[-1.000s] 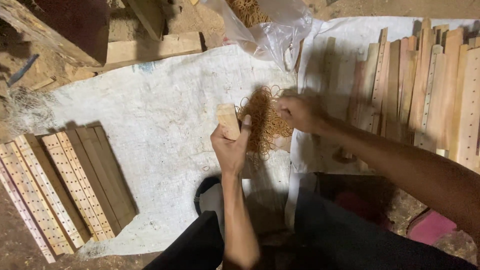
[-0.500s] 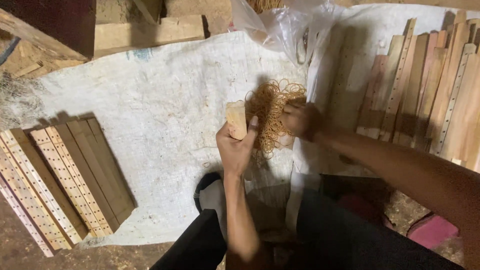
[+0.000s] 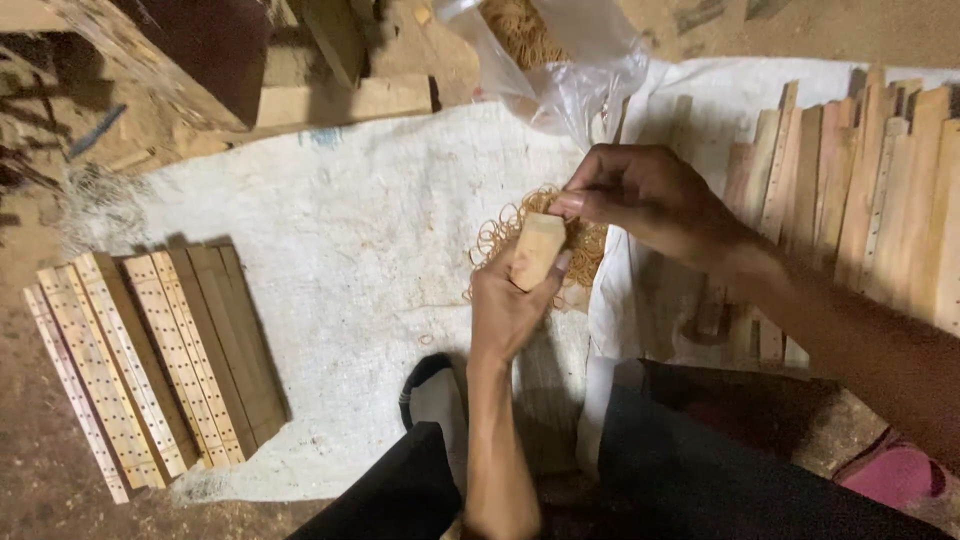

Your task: Wrapping rubber bands around wooden slats and organizing them into stacks

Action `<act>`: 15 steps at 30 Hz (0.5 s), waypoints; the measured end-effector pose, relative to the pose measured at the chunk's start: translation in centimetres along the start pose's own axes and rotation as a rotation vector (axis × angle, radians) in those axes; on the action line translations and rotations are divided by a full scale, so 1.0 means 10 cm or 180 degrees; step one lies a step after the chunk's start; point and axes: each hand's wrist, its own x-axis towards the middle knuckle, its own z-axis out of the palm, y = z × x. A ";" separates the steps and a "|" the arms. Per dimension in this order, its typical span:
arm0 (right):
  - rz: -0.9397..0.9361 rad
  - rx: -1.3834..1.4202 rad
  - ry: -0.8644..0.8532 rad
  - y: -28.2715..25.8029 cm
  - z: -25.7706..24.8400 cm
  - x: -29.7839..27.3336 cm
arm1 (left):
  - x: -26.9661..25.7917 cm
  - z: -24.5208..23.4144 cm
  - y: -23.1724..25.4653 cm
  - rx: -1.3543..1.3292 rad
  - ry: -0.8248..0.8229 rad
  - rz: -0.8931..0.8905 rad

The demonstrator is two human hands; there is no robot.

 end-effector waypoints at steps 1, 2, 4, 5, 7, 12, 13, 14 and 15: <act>-0.0106 -0.0003 -0.0151 -0.07 0.01 -0.04 | -0.01 0.01 0.06 0.0269 0.0003 -0.0053; -0.0197 -0.0002 -0.0307 -0.13 0.03 -0.09 | -0.05 0.01 0.12 0.0540 0.0009 -0.0121; -0.0512 -0.0507 -0.0351 -0.30 0.03 -0.14 | -0.08 -0.01 0.08 0.0633 -0.0058 -0.0048; -0.0799 -0.0998 -0.0414 -0.37 0.04 -0.18 | -0.10 -0.01 0.04 0.0730 -0.0115 -0.0007; -0.0754 -0.1074 -0.0299 -0.33 0.09 -0.24 | -0.12 -0.06 0.10 0.0944 -0.0176 -0.0001; -0.0979 -0.1383 -0.0113 -0.42 0.20 -0.29 | -0.10 -0.10 0.18 0.1356 -0.0272 0.0052; -0.1081 -0.1342 -0.0254 -0.41 0.23 -0.27 | -0.10 -0.08 0.19 0.1228 -0.0332 0.0106; -0.1186 -0.1294 -0.0378 -0.40 0.25 -0.24 | -0.09 -0.08 0.21 0.1112 -0.0405 0.0171; -0.1206 -0.1300 -0.0376 -0.47 0.25 -0.24 | -0.10 -0.10 0.27 0.1116 -0.0395 0.0188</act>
